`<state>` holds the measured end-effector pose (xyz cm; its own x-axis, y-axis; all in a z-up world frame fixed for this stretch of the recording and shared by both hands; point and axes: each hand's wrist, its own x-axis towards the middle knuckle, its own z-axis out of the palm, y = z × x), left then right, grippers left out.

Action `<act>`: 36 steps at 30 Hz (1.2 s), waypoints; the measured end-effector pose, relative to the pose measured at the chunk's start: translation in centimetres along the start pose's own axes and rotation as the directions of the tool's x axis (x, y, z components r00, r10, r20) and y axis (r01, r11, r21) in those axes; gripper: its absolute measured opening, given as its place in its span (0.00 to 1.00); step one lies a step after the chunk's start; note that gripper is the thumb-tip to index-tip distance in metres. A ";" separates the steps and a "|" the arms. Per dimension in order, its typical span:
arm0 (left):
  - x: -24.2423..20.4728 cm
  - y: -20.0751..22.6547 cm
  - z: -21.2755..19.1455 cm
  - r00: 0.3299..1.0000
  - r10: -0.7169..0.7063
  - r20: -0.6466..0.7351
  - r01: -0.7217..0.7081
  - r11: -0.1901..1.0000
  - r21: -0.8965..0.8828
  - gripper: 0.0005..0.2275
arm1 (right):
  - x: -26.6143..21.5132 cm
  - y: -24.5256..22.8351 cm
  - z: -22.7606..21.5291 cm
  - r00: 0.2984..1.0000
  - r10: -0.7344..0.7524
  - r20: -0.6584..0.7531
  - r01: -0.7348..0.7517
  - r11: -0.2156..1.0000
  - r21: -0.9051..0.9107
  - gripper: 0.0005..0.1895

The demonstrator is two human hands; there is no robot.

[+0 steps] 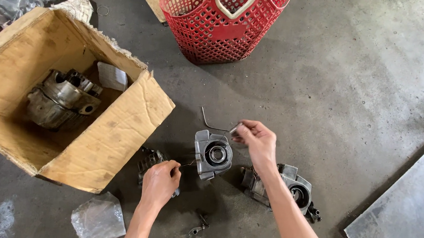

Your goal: The person removes engine components from a cardboard box and disassembles them on the floor. They separate small parts such as bolts and a camshaft, then place the main components back into the box.

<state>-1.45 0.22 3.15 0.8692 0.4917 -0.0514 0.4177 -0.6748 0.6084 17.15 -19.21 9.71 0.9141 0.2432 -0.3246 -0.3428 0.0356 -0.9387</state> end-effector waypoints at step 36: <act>0.7 0.0 -0.3 0.972 0.173 -0.161 -0.159 0.983 0.098 0.04 | 24.5 10.4 2.2 0.636 -0.371 0.677 0.678 -0.150 -0.719 0.30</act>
<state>-0.96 0.74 3.38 0.8744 0.4496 0.1823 0.2984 -0.7947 0.5286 35.54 -10.77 -7.73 0.5618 0.7976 0.2197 0.8272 -0.5377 -0.1632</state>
